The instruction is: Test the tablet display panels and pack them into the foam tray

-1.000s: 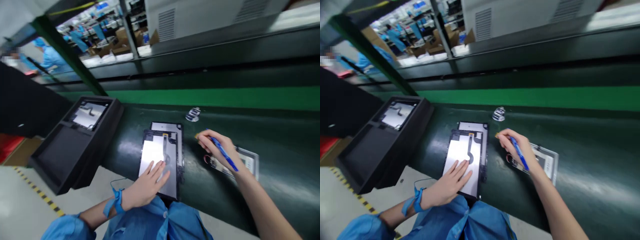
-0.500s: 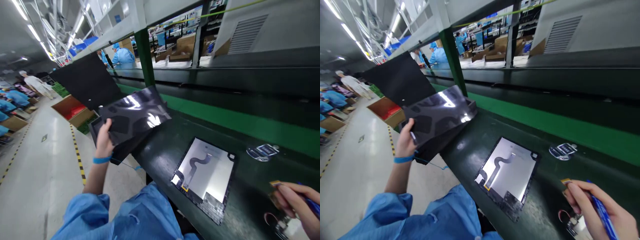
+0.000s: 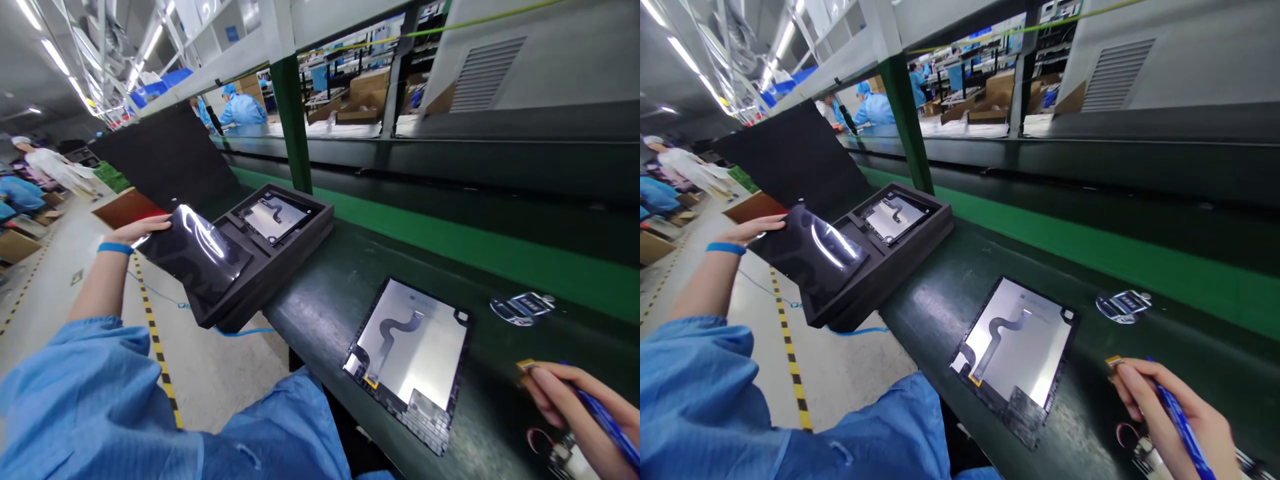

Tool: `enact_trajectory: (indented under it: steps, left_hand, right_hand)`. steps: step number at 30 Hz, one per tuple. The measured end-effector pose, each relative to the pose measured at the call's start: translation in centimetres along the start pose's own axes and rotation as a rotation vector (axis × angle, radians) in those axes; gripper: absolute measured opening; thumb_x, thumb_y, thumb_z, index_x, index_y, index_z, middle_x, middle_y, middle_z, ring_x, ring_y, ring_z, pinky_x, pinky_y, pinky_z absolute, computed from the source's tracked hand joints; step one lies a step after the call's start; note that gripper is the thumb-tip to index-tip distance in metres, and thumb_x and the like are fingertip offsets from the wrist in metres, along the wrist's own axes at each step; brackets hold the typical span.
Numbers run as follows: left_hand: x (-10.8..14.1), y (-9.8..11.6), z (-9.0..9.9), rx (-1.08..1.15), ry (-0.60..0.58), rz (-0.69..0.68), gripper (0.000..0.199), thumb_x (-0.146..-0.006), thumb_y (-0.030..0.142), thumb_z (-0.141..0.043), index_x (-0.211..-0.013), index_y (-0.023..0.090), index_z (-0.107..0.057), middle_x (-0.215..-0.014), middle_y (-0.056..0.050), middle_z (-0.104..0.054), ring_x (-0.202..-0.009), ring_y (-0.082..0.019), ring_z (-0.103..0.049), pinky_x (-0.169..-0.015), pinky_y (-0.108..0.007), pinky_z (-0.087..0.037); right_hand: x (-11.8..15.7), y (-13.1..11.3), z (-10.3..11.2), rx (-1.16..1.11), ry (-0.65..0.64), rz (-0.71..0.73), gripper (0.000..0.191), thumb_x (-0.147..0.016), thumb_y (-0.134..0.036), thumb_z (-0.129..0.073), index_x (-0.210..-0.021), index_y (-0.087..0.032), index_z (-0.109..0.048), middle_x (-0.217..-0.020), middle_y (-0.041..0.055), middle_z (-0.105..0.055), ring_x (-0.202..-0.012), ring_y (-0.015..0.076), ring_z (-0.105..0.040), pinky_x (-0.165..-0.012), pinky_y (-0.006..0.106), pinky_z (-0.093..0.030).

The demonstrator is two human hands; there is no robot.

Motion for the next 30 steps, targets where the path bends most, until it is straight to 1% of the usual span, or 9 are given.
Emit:
enact_trajectory:
  steps: [5, 9, 12, 14, 16, 20, 22, 24, 30]
  left_hand:
    - [-2.8, 0.4, -5.4, -0.164, -0.112, 0.065, 0.032, -0.075, 0.033, -0.086, -0.082, 0.006, -0.071, -0.061, -0.003, -0.068, -0.059, -0.021, -0.068, -0.071, -0.051, -0.061]
    - [-1.2, 3.3, -6.0, -0.367, 0.024, -0.052, 0.014, -0.071, 0.004, -0.079, -0.076, 0.012, -0.07, -0.066, 0.002, -0.069, -0.079, -0.021, -0.07, -0.103, -0.056, -0.047]
    - [4.8, 5.6, -8.0, -0.496, 0.252, -0.34, 0.02, -0.078, 0.004, -0.067, -0.093, 0.016, -0.073, -0.101, 0.001, -0.074, -0.108, -0.022, -0.065, -0.119, -0.052, -0.03]
    - [11.6, 6.4, -11.8, -0.557, 0.307, -0.791, 0.029, -0.085, 0.017, -0.062, -0.111, 0.02, -0.073, -0.118, -0.003, -0.072, -0.109, -0.028, -0.067, -0.105, -0.051, -0.049]
    - [18.2, 5.1, -17.2, -0.438, 0.084, -1.045, 0.034, -0.092, 0.024, -0.057, -0.123, 0.028, -0.068, -0.129, -0.001, -0.067, -0.122, -0.027, -0.061, -0.113, -0.049, -0.042]
    - [25.5, -1.0, -29.9, -0.303, -0.601, -1.065, 0.032, -0.099, 0.022, -0.051, -0.129, 0.025, -0.062, -0.137, -0.006, -0.063, -0.129, -0.024, -0.058, -0.115, -0.046, -0.043]
    - [26.0, -3.5, -35.1, -0.254, -0.677, -1.039, 0.035, -0.102, 0.024, -0.046, -0.134, 0.019, -0.057, -0.141, -0.012, -0.06, -0.135, -0.025, -0.053, -0.119, -0.048, -0.038]
    - [25.6, -5.1, -38.7, -0.262, -0.665, -1.068, 0.039, -0.103, 0.023, -0.043, -0.14, 0.015, -0.051, -0.15, -0.016, -0.051, -0.145, -0.027, -0.041, -0.123, -0.053, -0.027]
    - [25.4, -5.6, -41.0, -0.372, -0.589, -1.151, 0.046, -0.103, 0.022, -0.039, -0.147, 0.011, -0.042, -0.159, -0.023, -0.034, -0.152, -0.032, -0.026, -0.123, -0.059, -0.021]
  right_hand:
    - [0.3, -1.2, 0.6, -0.035, -0.016, -0.018, 0.028, -0.078, -0.065, -0.068, -0.073, -0.037, -0.066, -0.065, 0.0065, -0.057, -0.055, 0.0254, -0.048, -0.054, 0.045, -0.042]
    - [0.0, 0.1, 1.0, -0.034, -0.004, -0.013, 0.03, -0.082, -0.062, -0.069, -0.075, -0.033, -0.066, -0.065, 0.0059, -0.057, -0.054, 0.0227, -0.047, -0.055, 0.043, -0.039]
    - [-0.2, 1.3, 0.9, -0.057, -0.016, -0.006, 0.032, -0.085, -0.058, -0.07, -0.078, -0.028, -0.067, -0.068, 0.0071, -0.059, -0.053, 0.0183, -0.048, -0.052, 0.038, -0.039]
    - [-0.2, 1.5, 0.5, -0.091, -0.041, 0.025, 0.034, -0.088, -0.056, -0.069, -0.08, -0.024, -0.067, -0.068, 0.0078, -0.061, -0.052, 0.0161, -0.048, -0.049, 0.034, -0.038]
    - [-0.3, 1.2, 0.1, -0.13, -0.027, 0.084, 0.034, -0.09, -0.054, -0.068, -0.082, -0.021, -0.066, -0.071, 0.0078, -0.063, -0.052, 0.0149, -0.05, -0.05, 0.031, -0.042]
    - [0.2, -0.5, -0.1, -0.143, 0.209, 0.185, 0.041, -0.085, -0.046, -0.073, -0.115, -0.022, -0.06, -0.116, 0.0111, -0.069, -0.069, 0.0177, -0.067, -0.064, 0.032, -0.055]
    - [1.7, -2.1, 0.1, -0.12, 0.462, 0.245, 0.036, -0.094, -0.042, -0.061, -0.123, -0.023, -0.056, -0.121, 0.0109, -0.068, -0.067, 0.0159, -0.067, -0.062, 0.031, -0.053]
    - [3.8, -3.6, -0.8, -0.209, 0.562, 0.28, 0.029, -0.1, -0.04, -0.046, -0.122, -0.023, -0.054, -0.1, 0.0071, -0.072, -0.056, 0.014, -0.06, -0.053, 0.028, -0.046]
    - [8.3, -4.4, -9.7, -0.265, -0.1, 0.009, 0.023, -0.094, -0.037, -0.058, -0.078, -0.021, -0.056, -0.063, -0.0014, -0.056, -0.054, 0.0126, -0.051, -0.053, 0.025, -0.039]
Point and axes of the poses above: each hand's wrist, its own x-axis away from the middle knuckle, its own z-axis out of the back of the hand, y = z × x, the point moved 4 cm from there along -x, towards the middle knuckle
